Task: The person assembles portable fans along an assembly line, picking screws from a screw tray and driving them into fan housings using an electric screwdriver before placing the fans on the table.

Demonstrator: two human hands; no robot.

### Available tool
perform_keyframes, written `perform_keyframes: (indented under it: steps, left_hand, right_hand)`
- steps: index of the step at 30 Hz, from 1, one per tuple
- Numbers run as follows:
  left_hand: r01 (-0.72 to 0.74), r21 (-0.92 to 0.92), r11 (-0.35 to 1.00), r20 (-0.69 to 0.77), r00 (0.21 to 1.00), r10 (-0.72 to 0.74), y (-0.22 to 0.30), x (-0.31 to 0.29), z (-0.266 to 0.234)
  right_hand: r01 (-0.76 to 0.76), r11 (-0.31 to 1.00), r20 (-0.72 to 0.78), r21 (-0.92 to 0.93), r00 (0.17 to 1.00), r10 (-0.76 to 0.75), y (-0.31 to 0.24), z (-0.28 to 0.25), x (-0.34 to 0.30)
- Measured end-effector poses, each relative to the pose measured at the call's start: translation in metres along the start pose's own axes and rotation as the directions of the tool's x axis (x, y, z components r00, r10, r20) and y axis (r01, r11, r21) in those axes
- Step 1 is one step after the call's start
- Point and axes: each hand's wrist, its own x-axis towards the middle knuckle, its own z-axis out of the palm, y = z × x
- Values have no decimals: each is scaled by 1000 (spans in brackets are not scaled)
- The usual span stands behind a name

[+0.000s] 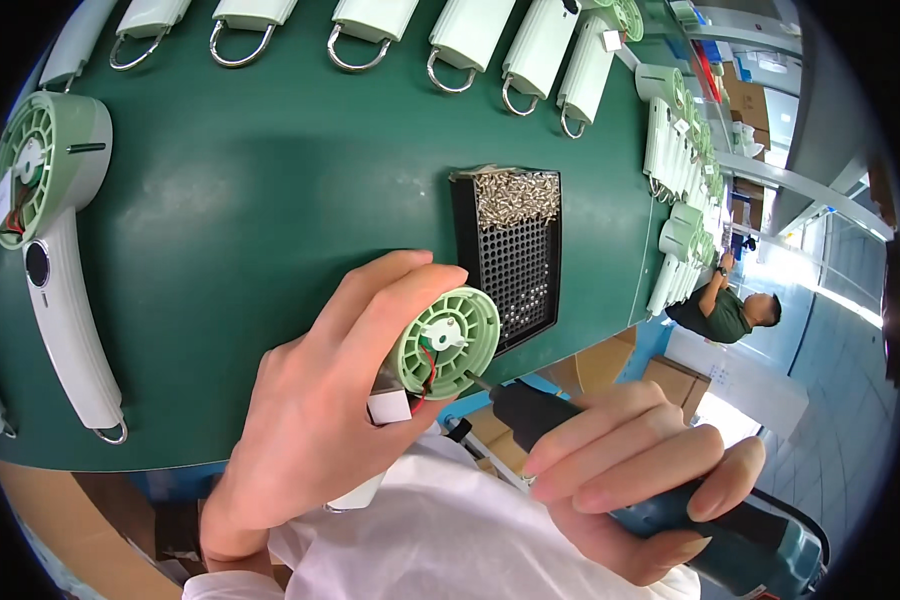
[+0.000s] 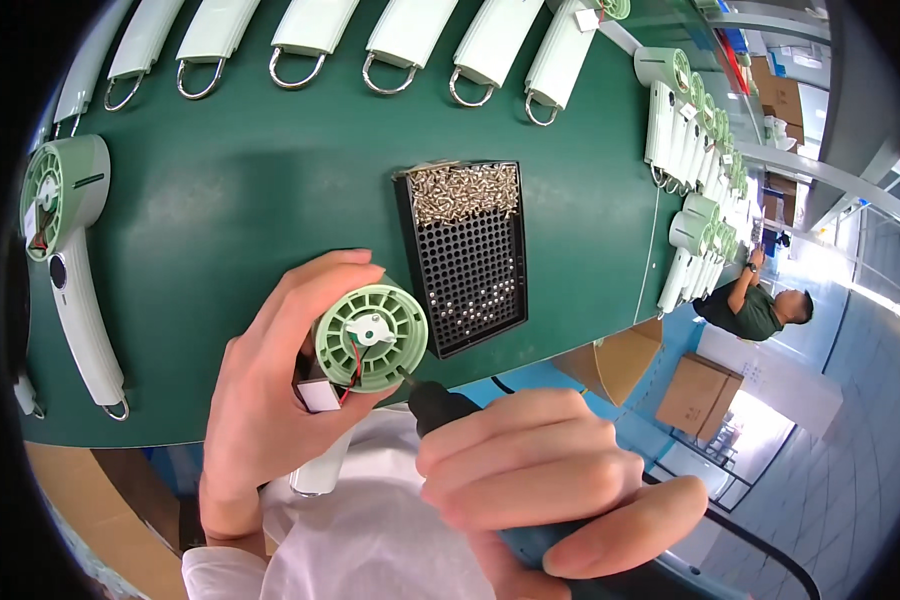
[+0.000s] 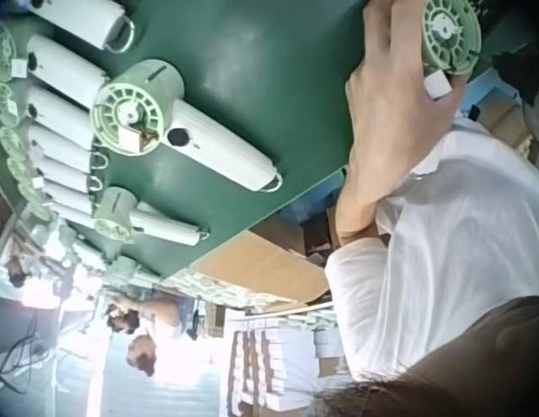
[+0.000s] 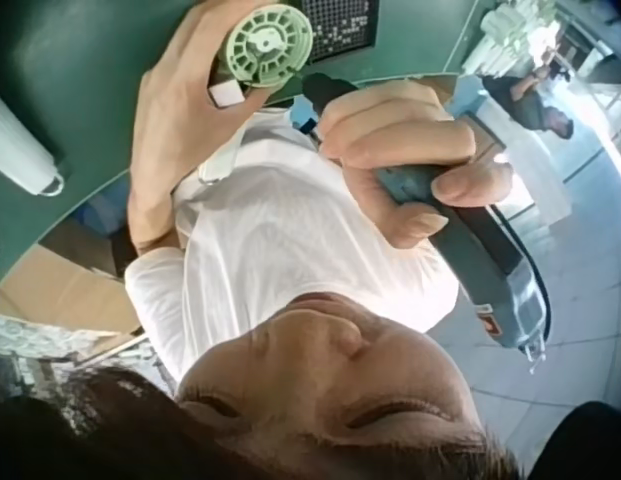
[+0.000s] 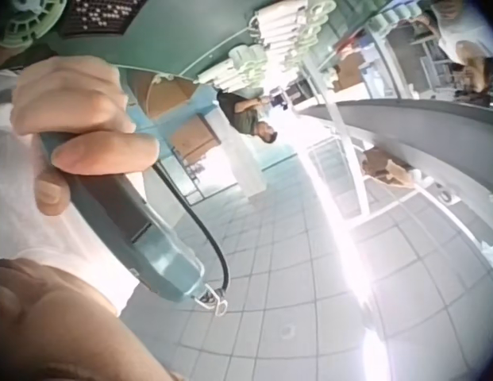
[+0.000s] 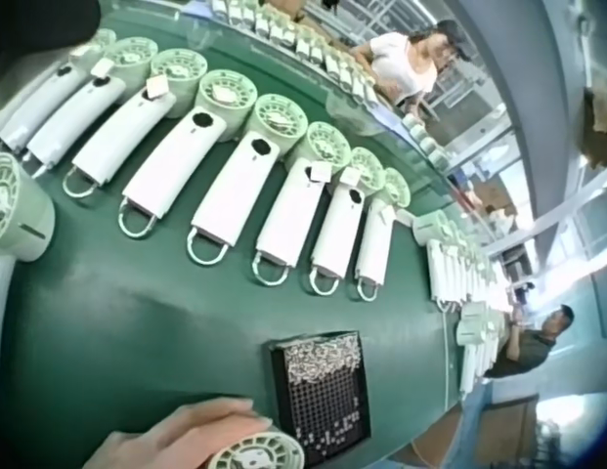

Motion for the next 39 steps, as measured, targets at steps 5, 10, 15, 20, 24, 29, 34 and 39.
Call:
perform_keyframes:
  steps: [5, 10, 15, 20, 24, 29, 34, 39]
  left_hand:
    - [-2, -14, 1000, 5, 1000, 2, 2, 1, 1]
    - [2, -5, 1000, -8, 1000, -2, 2, 0, 1]
    - [-25, -9, 1000, -19, 1000, 24, 4, 1, 4]
    - [-13, 2, 1000, -40, 999, 13, 2, -1, 6]
    - [-40, -6, 999, -58, 998, 40, 1, 2, 10]
    - [-22, 38, 999, -80, 996, 25, 2, 3, 12]
    - [-16, 57, 998, -85, 996, 20, 1, 3, 11]
    - [-2, 6, 1000, -71, 997, 3, 0, 4, 10]
  right_hand:
    - [39, 999, 43, 23, 998, -40, 1, -2, 2]
    - [139, 958, 185, 251, 965, -188, 8, -5, 6]
    - [97, 983, 236, 154, 963, -132, -2, -13, 13]
    - [151, 983, -202, 104, 971, -128, -16, -21, 11]
    - [32, 999, -151, 2, 988, -32, 4, -39, 9]
    - [11, 1000, -127, -2, 992, -11, 17, -43, 4]
    - [-37, 999, -102, 10, 994, 37, 20, -42, 3]
    - [-114, 993, -63, -29, 992, 112, 21, -42, 3]
